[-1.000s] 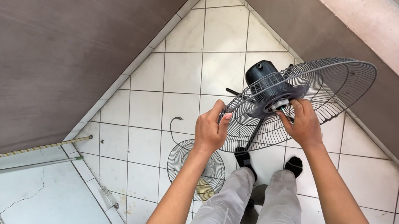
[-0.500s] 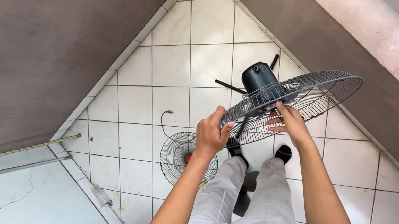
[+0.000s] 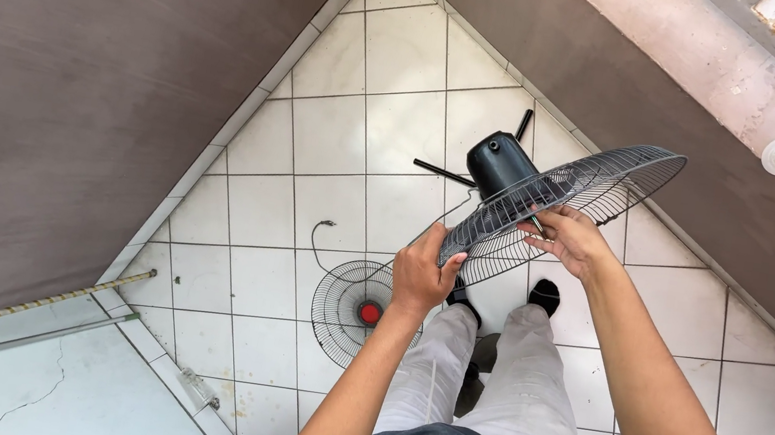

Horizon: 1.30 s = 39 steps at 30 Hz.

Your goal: Dismantling an electric standing fan by removing the grill, blades, and housing.

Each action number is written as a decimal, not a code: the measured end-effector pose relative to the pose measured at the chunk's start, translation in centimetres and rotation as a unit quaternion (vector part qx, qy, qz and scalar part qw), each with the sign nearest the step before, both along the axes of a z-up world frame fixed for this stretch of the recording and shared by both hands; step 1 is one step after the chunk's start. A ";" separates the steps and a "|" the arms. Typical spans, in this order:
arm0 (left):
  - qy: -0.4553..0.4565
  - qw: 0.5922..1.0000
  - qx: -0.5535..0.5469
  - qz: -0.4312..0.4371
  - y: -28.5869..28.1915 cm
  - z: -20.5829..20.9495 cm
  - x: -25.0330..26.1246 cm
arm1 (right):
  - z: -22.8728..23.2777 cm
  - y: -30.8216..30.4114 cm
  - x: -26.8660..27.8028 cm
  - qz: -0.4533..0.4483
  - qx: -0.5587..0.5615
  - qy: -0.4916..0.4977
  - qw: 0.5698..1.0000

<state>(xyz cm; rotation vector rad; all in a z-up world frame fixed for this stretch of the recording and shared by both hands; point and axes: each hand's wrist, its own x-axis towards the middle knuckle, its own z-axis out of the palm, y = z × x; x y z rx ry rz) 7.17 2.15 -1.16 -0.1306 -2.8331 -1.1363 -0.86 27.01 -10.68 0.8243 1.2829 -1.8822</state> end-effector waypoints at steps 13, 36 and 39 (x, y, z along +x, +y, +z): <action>-0.022 1.000 -0.015 0.001 0.0 -0.1 0.9 | -7.4 -1.0 3.0 0.030 0.129 0.264 0.955; 0.042 0.998 0.004 -0.056 -0.8 -0.7 1.7 | -3.1 -2.8 3.8 0.037 0.143 0.371 0.917; 0.009 1.000 0.015 -0.025 0.1 -0.2 1.6 | -5.0 -2.3 3.3 0.026 0.111 0.404 0.908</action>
